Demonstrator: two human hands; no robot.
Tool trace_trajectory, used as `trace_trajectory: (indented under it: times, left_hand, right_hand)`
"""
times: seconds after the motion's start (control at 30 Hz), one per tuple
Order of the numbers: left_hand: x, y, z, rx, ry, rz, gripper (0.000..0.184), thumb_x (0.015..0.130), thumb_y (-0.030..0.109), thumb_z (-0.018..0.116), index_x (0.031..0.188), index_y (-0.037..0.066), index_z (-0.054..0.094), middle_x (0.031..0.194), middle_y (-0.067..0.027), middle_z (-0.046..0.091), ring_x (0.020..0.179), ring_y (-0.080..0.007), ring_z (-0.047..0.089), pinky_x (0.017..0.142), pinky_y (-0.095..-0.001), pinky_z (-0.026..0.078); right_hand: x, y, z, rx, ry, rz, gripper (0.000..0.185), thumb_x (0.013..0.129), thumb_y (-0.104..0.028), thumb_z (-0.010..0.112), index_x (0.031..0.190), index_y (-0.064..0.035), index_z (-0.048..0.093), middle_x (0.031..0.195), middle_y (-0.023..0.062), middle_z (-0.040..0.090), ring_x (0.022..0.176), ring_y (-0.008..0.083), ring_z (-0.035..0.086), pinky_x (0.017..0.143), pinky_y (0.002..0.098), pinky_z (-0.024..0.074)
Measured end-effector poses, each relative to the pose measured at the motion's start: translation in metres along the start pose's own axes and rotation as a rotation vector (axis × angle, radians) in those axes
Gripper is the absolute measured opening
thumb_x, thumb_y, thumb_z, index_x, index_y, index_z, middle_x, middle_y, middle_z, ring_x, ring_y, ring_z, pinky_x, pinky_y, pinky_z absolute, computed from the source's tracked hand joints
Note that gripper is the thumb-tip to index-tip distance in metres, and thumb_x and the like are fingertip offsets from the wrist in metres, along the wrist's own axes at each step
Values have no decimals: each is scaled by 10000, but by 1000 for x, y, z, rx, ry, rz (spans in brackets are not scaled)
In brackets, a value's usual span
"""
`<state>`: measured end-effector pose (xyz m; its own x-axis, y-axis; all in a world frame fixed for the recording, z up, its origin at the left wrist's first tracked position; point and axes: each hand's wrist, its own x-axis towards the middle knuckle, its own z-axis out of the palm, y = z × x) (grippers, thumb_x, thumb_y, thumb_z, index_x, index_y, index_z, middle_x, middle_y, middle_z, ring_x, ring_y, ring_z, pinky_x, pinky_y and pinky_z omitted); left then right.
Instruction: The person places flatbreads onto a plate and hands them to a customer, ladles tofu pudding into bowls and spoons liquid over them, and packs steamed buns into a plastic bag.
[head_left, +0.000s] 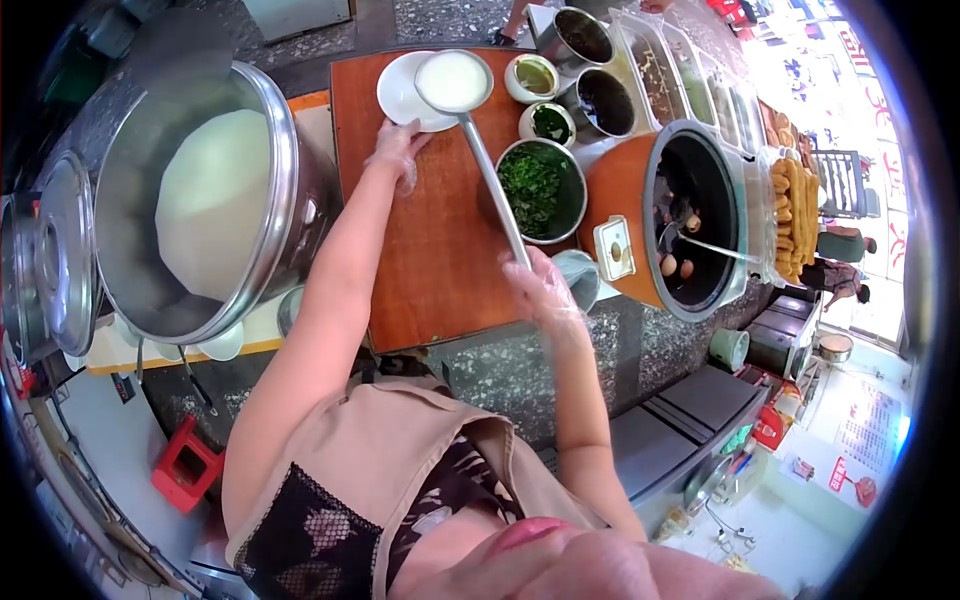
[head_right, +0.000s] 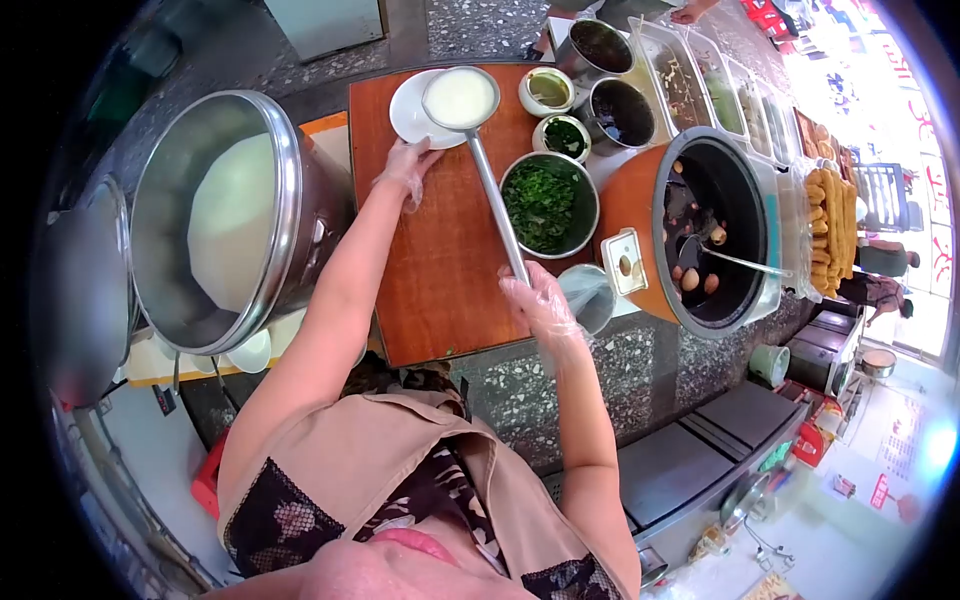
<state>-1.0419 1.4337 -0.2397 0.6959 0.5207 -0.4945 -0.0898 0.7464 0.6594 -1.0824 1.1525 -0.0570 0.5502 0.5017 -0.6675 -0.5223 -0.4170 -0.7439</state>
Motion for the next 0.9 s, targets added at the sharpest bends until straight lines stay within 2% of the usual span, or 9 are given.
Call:
trace_trajectory:
  times: [0.07,0.13,0.2,0.23,0.37,0.43,0.57,0.73,0.9]
  left_hand:
    - [-5,4,1,39,57,-54,469,889,37,521,1315,37,326,1248,-149,455,1091,-296,525,984,-392,447]
    - [0,-7,-12,3,41,-9,501,885,82,556,1321,14,319,1205,-158,490,1057,-300,546,958,-394,462]
    - [-10,-16,-18,-34,128,-65,446,882,52,539,1299,28,382,1157,-156,534,953,-249,600,811,-356,533]
    - [-25,-20,-20,-37,120,-10,412,871,51,549,1252,-13,409,1069,-168,577,879,-224,616,742,-330,546]
    - [-80,-28,-47,156,-14,-16,479,868,65,543,1303,-15,359,1084,-168,592,912,-224,602,794,-330,529]
    - [-108,-28,-58,237,-48,-10,419,869,76,547,1259,-5,414,1001,-143,630,820,-178,615,704,-292,540]
    - [-161,-22,-92,286,-82,-45,363,878,93,549,1216,3,453,988,-133,634,793,-159,616,683,-282,542]
    - [-227,-14,-146,329,-72,-187,322,884,111,558,1177,5,478,950,-113,632,764,-147,615,653,-269,542]
    - [-283,-14,-183,353,-56,-194,291,883,117,565,1142,6,489,945,-112,627,760,-142,612,625,-253,537]
  right_hand:
    - [7,9,-3,-35,30,-30,269,821,-225,593,1011,-47,524,606,-49,417,448,48,350,399,209,270]
    - [9,11,-2,-8,23,-33,267,821,-223,593,1011,-49,524,606,-50,417,449,47,351,400,208,272]
    - [7,11,-1,19,20,-31,265,821,-221,592,1012,-51,524,606,-52,416,451,45,352,401,206,274]
    - [6,10,0,18,23,-19,265,821,-222,593,1011,-51,523,607,-51,418,451,45,354,400,205,281]
    - [5,11,5,22,19,-22,281,813,-206,610,1033,-46,539,651,-69,421,507,22,349,433,171,260]
    - [6,15,4,4,17,-32,258,820,-201,600,1017,-48,534,630,-59,423,474,36,354,411,190,281]
    - [3,16,9,-25,60,-45,222,828,-186,591,995,-51,535,604,-48,423,430,53,356,378,211,289]
    - [-7,15,18,-21,70,-44,236,838,-222,593,1005,-65,537,602,-55,422,460,48,379,408,207,292]
    - [-12,23,31,11,105,-79,193,836,-210,601,953,-68,542,592,-51,416,445,60,382,406,223,306]
